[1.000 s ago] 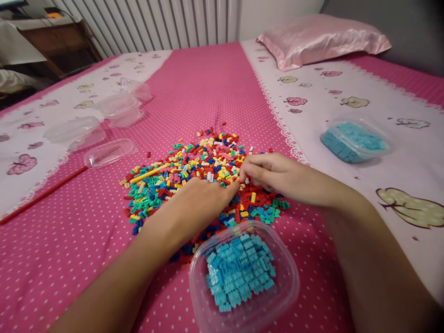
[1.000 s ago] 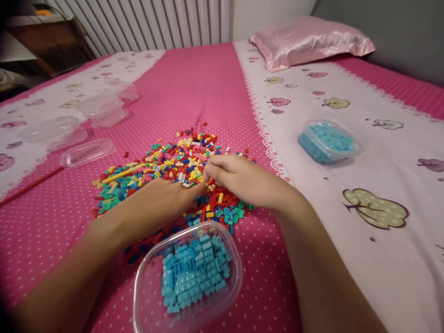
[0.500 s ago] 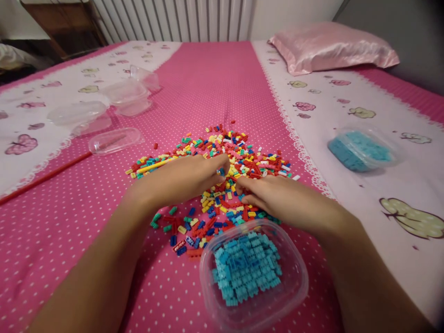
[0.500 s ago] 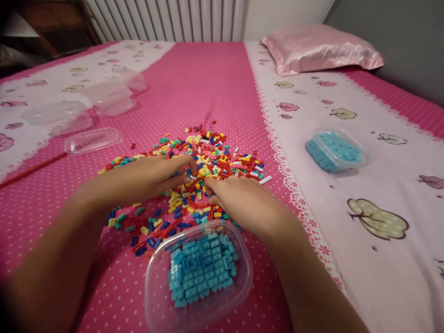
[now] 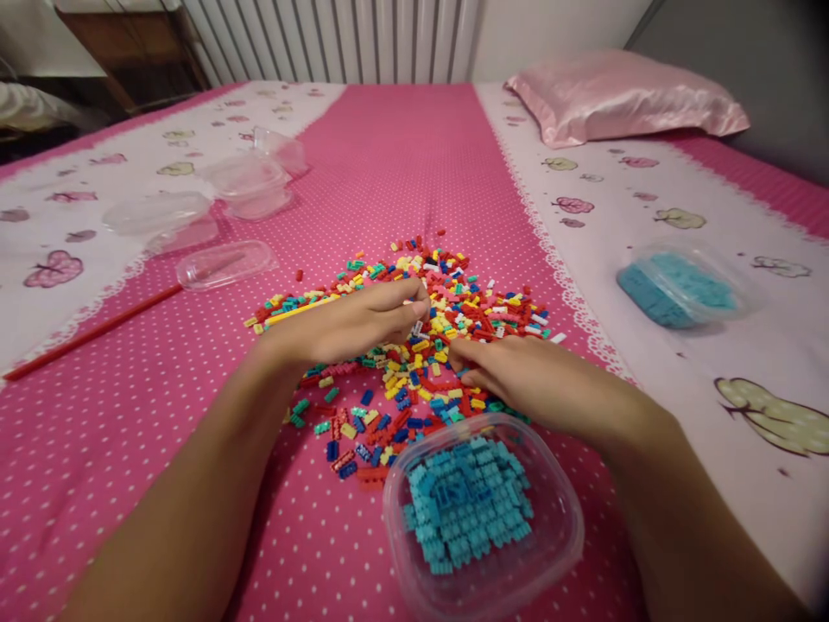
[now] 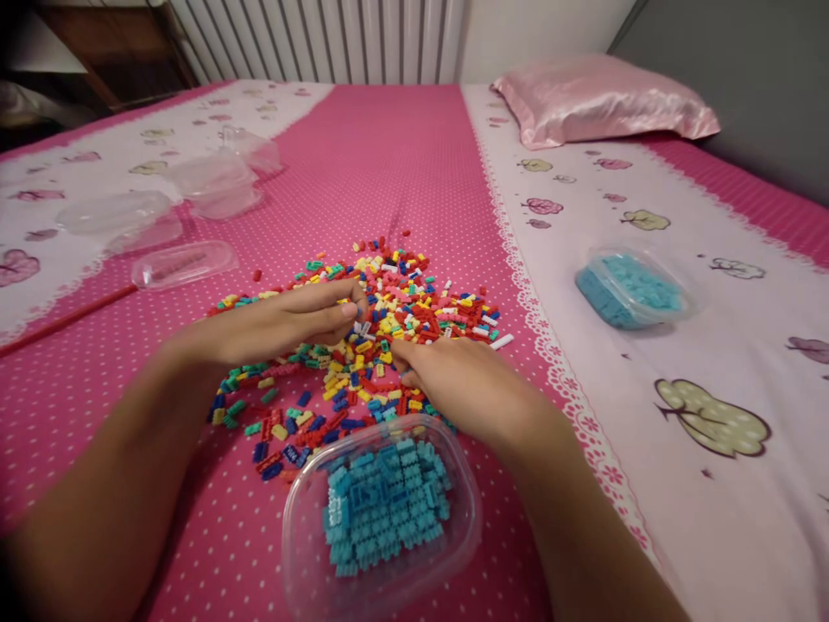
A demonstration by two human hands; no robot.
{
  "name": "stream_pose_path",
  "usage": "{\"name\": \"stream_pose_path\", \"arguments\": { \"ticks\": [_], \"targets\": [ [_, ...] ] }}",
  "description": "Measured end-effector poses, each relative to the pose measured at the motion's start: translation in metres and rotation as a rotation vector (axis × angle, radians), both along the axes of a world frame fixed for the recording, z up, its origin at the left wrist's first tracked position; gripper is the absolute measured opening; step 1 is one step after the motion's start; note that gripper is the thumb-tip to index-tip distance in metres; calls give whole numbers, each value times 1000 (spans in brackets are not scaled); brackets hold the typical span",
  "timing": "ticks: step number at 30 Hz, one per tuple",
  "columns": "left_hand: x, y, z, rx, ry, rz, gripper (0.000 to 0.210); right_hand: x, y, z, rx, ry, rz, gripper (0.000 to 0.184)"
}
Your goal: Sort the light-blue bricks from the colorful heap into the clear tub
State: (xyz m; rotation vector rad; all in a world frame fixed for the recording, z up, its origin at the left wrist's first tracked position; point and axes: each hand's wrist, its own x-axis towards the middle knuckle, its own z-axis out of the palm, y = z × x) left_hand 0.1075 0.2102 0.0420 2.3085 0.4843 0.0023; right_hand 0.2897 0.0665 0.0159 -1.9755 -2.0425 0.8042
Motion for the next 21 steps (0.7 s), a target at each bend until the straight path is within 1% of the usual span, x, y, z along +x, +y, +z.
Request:
{"name": "stream_pose_path", "arguments": {
  "ticks": [3,6,8,11,14,16,18,19,21],
  "targets": [
    [2,2,-6,-76,-50,56,27,-2,0,4,-77,-65,10,19],
    [7,0,-7,-90,-106,112,21,-2,0,7,-79,-89,20,17],
    [10,-2,-4,-78,-113,107,22,1,1,5,-69,-81,38,18],
    [14,-5,-1,-47,-98,78,27,9,4,0,-32,46,60,17],
    [17,-8,-4,2,-89,82,29,16,7,-4,31,203,32,18],
    [19,-11,-7,44,-77,51,31,18,8,-2,46,359,-23,17],
    [21,-13,-9,66,-72,35,32,18,8,3,22,644,-128,12],
    [22,-14,-10,63,-74,49,32,18,9,7,26,821,-206,11],
    [23,-16,-10,43,-90,114,33,19,10,14,79,1139,-402,15]
  ]
}}
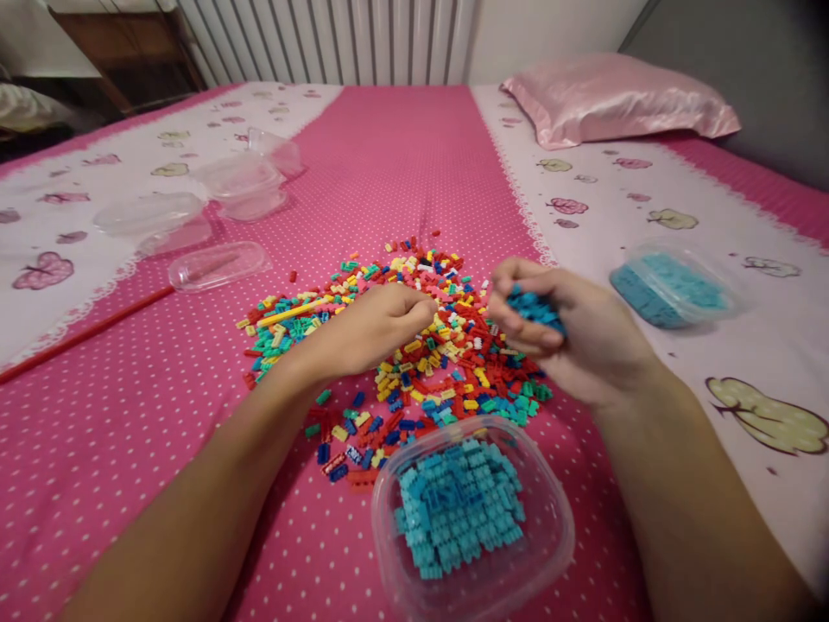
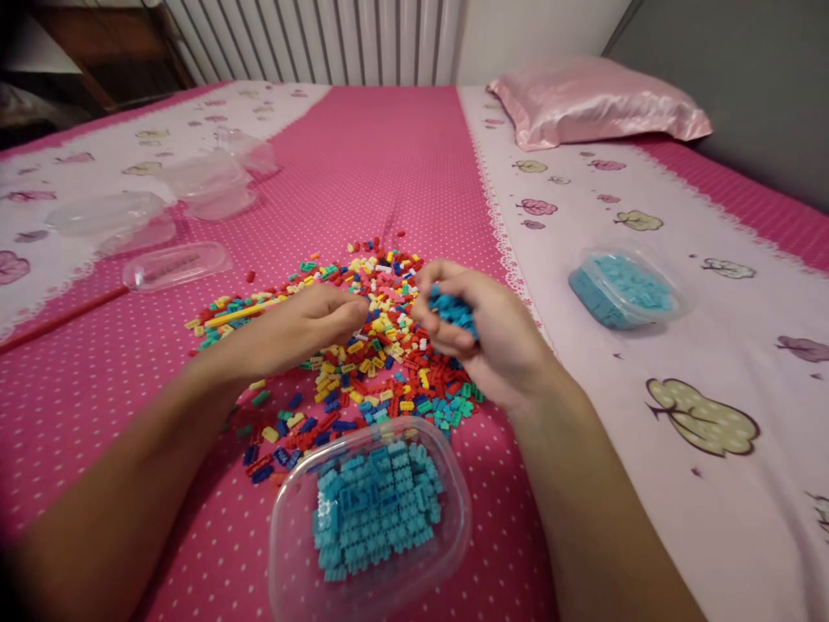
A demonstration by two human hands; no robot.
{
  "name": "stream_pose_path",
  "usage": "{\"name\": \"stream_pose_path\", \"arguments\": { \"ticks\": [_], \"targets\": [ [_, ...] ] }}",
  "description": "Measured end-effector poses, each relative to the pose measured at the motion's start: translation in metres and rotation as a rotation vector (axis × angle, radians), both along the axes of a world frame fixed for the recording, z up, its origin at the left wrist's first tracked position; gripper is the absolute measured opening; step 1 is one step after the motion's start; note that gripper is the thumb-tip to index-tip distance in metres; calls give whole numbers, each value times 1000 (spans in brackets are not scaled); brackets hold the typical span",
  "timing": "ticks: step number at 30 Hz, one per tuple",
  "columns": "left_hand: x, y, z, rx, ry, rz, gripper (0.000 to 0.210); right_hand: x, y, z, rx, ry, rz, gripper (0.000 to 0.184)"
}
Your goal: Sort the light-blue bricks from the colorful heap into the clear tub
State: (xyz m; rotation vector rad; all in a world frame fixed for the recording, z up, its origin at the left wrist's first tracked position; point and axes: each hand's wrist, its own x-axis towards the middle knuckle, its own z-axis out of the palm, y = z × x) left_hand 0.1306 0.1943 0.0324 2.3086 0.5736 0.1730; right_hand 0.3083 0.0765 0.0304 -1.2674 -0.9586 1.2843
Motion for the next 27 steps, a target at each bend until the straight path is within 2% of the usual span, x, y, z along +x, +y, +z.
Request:
{"name": "stream_pose_path", "arguments": {
  "ticks": [2,5,8,11,15,18,20,23,27],
  "targets": [
    [1,0,1,-9,-17,57,31,2,2,6,3,203,-183,22],
    [1,2,1,41,-5,83,27,5,5,6,-40,322,-265,27],
    [0,1,0,164,62,52,23,3,7,1,-15,271,-217,27],
    [-2,-4,-1,300,168,-67,20,-2,7,-6,2,159,-81,20],
    [-5,-12,0,541,352,-187,22,-7,2,-9,-14,-209,45,9],
    [-7,-13,1,673,405,-226,21,-8,-2,-10,4,-528,199,16],
    [-8,-14,1,710,423,-242,18,-9,-4,-11,10,-754,270,18],
    [-7,-18,1,741,445,-253,17,-14,-7,-11,-30,-1085,295,17],
    [-8,-23,0,735,473,-249,19,-23,-9,-7,-140,-1250,393,11]
  ]
}}
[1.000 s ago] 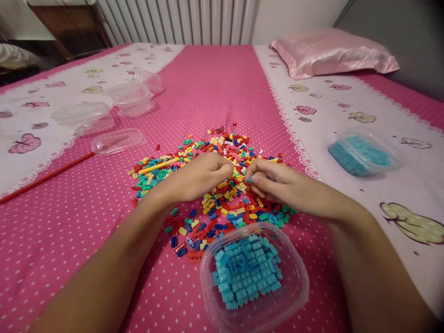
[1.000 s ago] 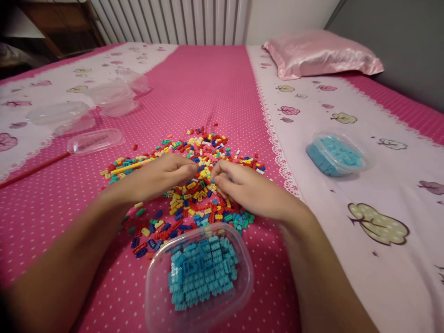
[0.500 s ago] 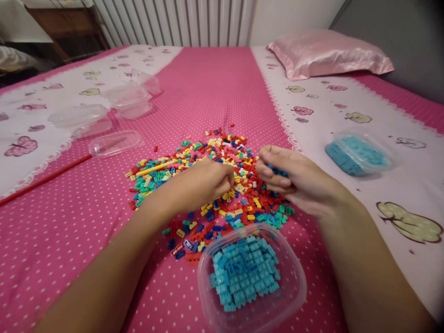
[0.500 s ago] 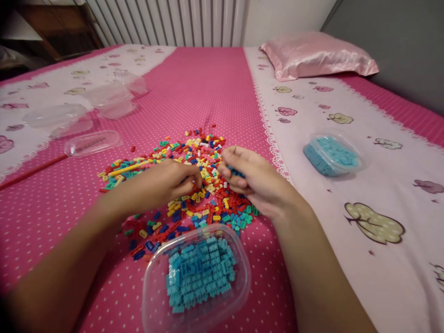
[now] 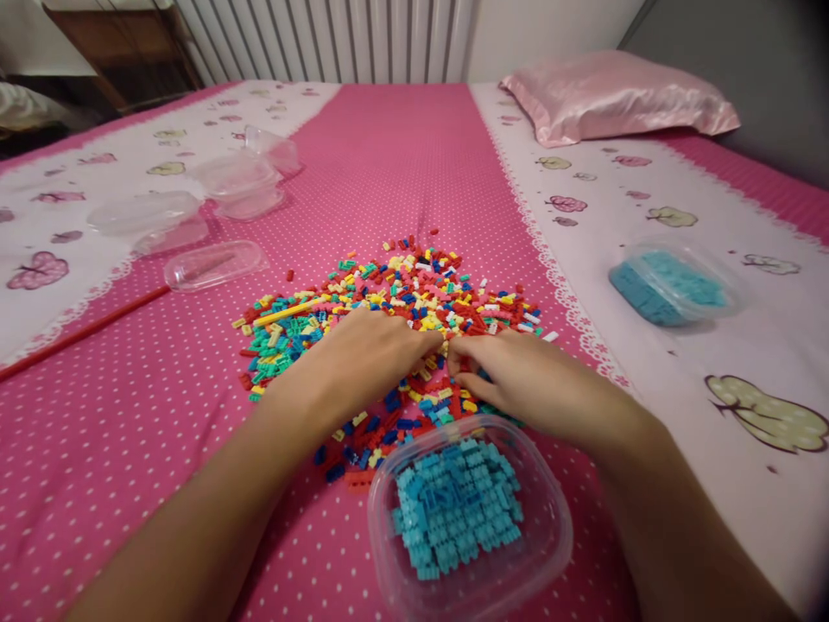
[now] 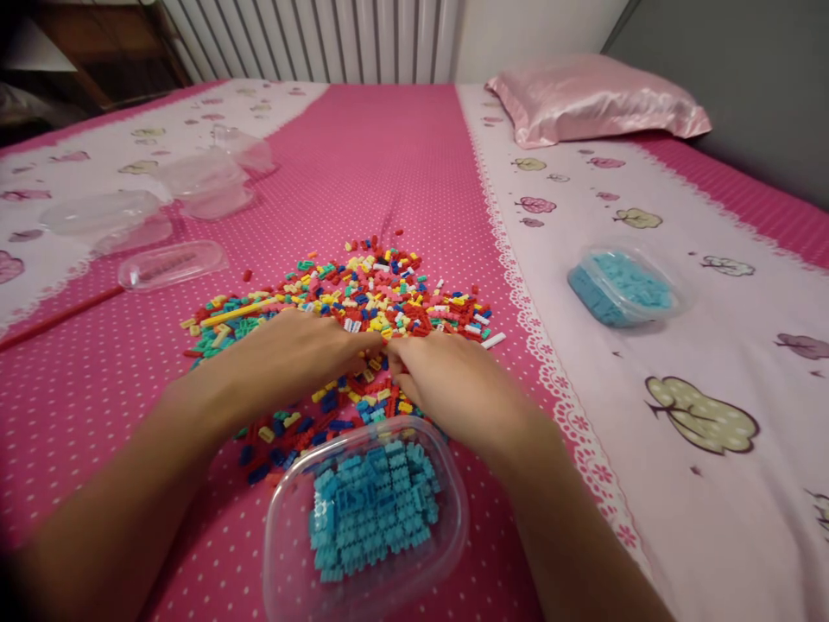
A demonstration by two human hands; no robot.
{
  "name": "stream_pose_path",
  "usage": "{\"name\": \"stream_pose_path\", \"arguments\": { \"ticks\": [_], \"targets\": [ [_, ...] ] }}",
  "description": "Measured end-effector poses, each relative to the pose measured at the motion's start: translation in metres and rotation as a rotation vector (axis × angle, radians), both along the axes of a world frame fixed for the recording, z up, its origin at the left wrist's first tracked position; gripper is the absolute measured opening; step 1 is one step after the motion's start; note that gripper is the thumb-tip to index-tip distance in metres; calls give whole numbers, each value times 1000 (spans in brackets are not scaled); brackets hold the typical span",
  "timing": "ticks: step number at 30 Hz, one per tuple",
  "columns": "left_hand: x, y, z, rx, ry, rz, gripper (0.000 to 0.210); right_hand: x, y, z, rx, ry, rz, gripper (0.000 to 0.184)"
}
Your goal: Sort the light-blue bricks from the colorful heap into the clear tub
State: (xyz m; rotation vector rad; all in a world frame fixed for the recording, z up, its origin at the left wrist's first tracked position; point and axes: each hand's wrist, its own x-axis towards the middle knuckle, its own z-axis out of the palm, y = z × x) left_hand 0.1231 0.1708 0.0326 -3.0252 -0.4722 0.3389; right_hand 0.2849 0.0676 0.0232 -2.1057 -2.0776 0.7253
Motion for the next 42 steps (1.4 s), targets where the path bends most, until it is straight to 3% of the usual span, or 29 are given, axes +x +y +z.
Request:
{"name": "stream_pose_path", "arguments": {
  "ticks": [5,10,14,18,21,24,28,32,37,40,42],
  "targets": [
    [-1,-2,-1,4,-21,-14,23,-6,-2,3,-27,-92,4,15],
    [1,-2,-4,-43,-34,19,22,-2,-1,-1,-22,-29,5,10],
    [3,-1,-6,-70,-66,17,19,10,1,-7,-11,157,21,3],
    [4,8,-1,-171,-88,72,19,23,3,-9,-17,492,-1,7],
    [4,20,2,-390,-309,121,16,29,4,-9,-63,855,-7,14],
    [4,30,2,-884,-598,278,11,28,5,-3,-10,1220,-36,16],
    [2,39,3,-1657,-933,599,14,25,4,11,173,1531,-280,4],
    [-2,43,9,-2084,-1122,733,29,26,6,16,201,1742,-499,18],
    [-10,50,16,-2200,-1311,811,40,29,10,9,148,2014,-636,29],
    [-16,59,20,-2114,-1484,833,39,30,11,5,92,2111,-728,32],
    [-20,65,21,-1974,-1542,861,37,30,12,3,57,2141,-760,33]
  ]
}}
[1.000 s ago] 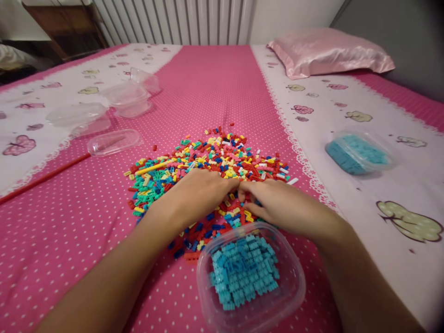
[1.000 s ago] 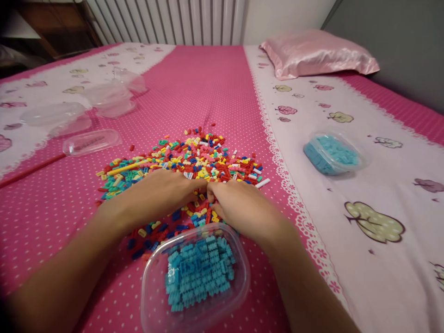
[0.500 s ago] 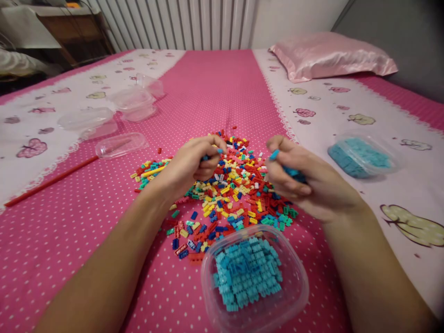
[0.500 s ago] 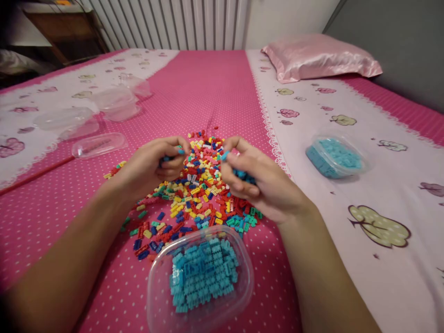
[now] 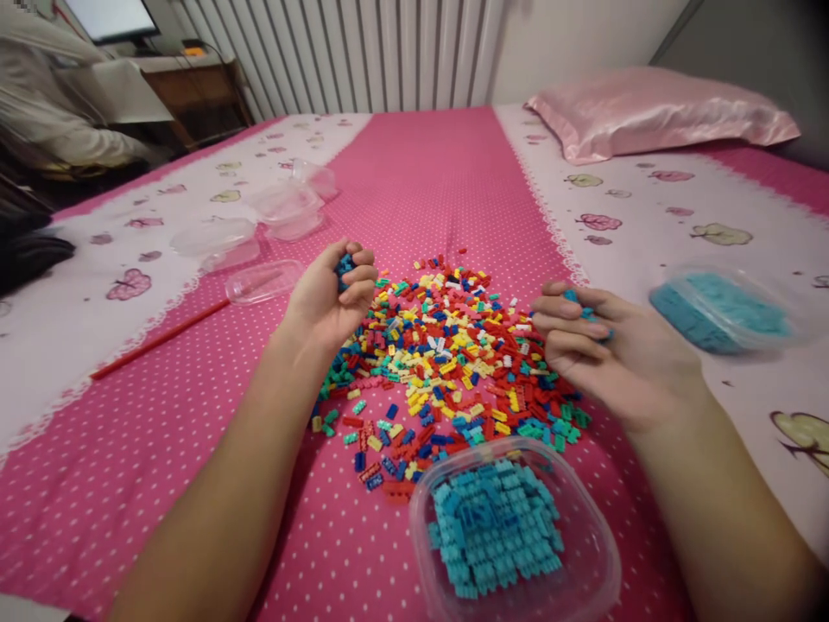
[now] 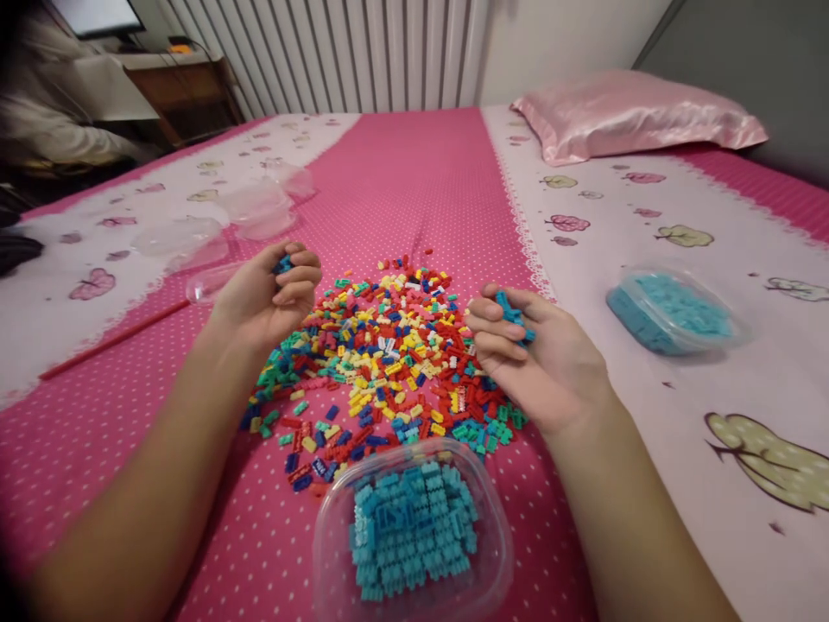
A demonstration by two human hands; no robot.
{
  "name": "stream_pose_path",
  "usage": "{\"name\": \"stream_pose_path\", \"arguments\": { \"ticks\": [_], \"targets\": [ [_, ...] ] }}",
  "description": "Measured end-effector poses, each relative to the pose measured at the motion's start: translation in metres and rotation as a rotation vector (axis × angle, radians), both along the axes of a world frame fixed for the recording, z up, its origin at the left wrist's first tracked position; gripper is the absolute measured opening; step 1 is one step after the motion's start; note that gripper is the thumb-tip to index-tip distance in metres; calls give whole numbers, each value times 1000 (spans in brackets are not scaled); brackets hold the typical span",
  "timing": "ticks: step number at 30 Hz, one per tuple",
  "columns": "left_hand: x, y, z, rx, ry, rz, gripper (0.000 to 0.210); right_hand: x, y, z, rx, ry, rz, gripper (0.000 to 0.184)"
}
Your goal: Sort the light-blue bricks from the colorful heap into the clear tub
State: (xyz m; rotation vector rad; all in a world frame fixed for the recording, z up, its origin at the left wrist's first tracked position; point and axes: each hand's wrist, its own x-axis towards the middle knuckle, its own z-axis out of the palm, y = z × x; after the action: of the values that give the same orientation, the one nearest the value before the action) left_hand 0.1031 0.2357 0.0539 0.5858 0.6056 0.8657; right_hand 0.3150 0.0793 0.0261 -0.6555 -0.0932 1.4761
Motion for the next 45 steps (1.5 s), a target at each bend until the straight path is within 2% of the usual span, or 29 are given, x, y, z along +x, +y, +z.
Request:
{"name": "stream_pose_path", "arguments": {
  "ticks": [2,4,6,8,9,11,14,16,19,21,27,32,36,42,45],
  "targets": [
    [-5,4,-1,177,151,59,34,0,1,-3,-8,5,5,35],
    [-10,6,-4,479,409,70,32,0,1,-6,-2,-25,23,35],
    [-17,8,-6,848,771,-17,28,1,1,-8,20,-93,50,31],
    [-25,10,-7,1170,1136,-166,26,1,0,-10,38,-194,81,22],
    [-29,12,-7,1280,1288,-232,26,1,0,-10,40,-249,94,16],
    [-39,17,-5,1383,1491,-310,29,0,-2,-10,37,-356,128,7],
    [-55,24,1,1372,1644,-421,31,-2,-3,-9,49,-495,170,10],
    [-64,24,5,1335,1672,-593,30,-4,-2,-9,51,-560,172,18],
    [-68,17,9,1261,1612,-889,25,-5,-1,-11,48,-585,166,27],
    [-65,11,10,1242,1636,-978,20,-5,-1,-13,51,-584,179,29],
    [-44,-4,4,1243,1882,-995,17,-7,-2,-13,101,-638,251,31],
    [-36,-10,-1,1264,1959,-963,16,-10,-2,-9,105,-714,284,34],
    [-36,-11,-3,1294,1925,-957,16,-10,-5,-8,119,-900,283,35],
    [-37,-9,2,1322,1892,-988,22,4,-14,-4,221,-1293,558,39],
    [-38,-7,3,1289,1895,-1004,25,11,-21,3,256,-1381,806,34]
  ]
}}
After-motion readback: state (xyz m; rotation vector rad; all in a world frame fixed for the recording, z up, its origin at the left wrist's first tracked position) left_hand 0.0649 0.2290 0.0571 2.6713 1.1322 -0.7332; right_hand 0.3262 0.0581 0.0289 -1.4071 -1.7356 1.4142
